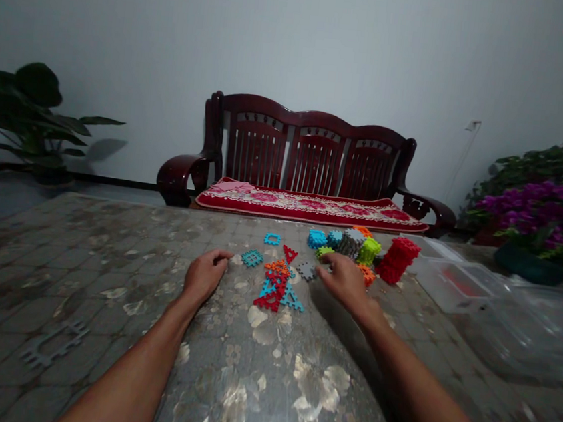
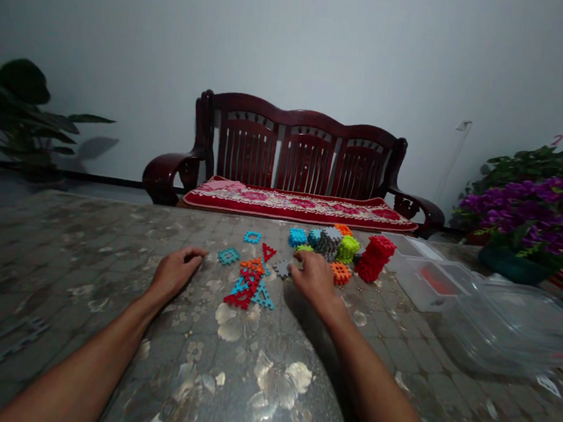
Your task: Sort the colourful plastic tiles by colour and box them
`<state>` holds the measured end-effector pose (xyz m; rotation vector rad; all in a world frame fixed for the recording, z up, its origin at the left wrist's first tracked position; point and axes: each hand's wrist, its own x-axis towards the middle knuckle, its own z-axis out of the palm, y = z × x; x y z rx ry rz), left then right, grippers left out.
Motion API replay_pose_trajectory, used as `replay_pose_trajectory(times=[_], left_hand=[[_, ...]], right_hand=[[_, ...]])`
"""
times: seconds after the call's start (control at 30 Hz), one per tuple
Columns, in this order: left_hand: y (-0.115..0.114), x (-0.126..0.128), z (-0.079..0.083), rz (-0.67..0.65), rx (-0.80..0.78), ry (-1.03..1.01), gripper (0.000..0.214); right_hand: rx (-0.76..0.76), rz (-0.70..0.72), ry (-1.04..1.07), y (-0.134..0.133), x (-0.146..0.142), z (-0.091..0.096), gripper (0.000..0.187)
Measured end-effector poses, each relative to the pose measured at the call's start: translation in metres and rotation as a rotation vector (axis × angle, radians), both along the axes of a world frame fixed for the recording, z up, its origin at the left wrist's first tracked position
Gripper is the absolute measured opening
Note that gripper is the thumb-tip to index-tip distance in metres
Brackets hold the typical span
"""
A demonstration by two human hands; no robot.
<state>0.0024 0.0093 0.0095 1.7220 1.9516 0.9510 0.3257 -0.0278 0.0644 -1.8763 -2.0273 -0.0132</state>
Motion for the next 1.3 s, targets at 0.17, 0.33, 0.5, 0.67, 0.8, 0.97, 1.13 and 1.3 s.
replay_pose_trajectory(times=[0.17,0.33,0.5,0.67,0.8,0.97,1.13,1.3], left_hand=[[-0.001,0.001,0.003,-0.003,-0.014,0.003,0.031],[-0.001,0.002,0.002,0.005,-0.008,0.006,0.032],[-0.001,0.002,0.002,-0.006,0.004,-0.018,0.03],[-0.001,0.001,0.003,-0.01,-0.004,-0.022,0.03],[-0.001,0.001,0.001,-0.007,-0.004,0.0,0.03],[0.0,0.001,0.001,0.001,0.002,0.004,0.029],[-0.002,0.002,0.003,-0.004,-0.001,-0.006,0.03],[-0.002,0.002,0.003,-0.004,0.008,0.007,0.03]], right_hand=[[-0.111,0.048,-0.068,-0.006,-0.034,-0.026,0.035],[-0.139,-0.011,-0.114,-0.002,-0.037,-0.027,0.032],[-0.103,-0.014,-0.063,-0.002,-0.032,-0.034,0.038],[0.007,-0.109,-0.034,-0.002,-0.012,-0.03,0.05],[0.056,-0.245,-0.071,0.0,0.009,-0.017,0.052],[0.035,-0.313,-0.142,-0.001,0.014,-0.009,0.05],[0.018,-0.26,-0.176,-0.004,0.01,-0.01,0.046],[-0.008,0.009,-0.018,-0.007,-0.009,-0.024,0.033]])
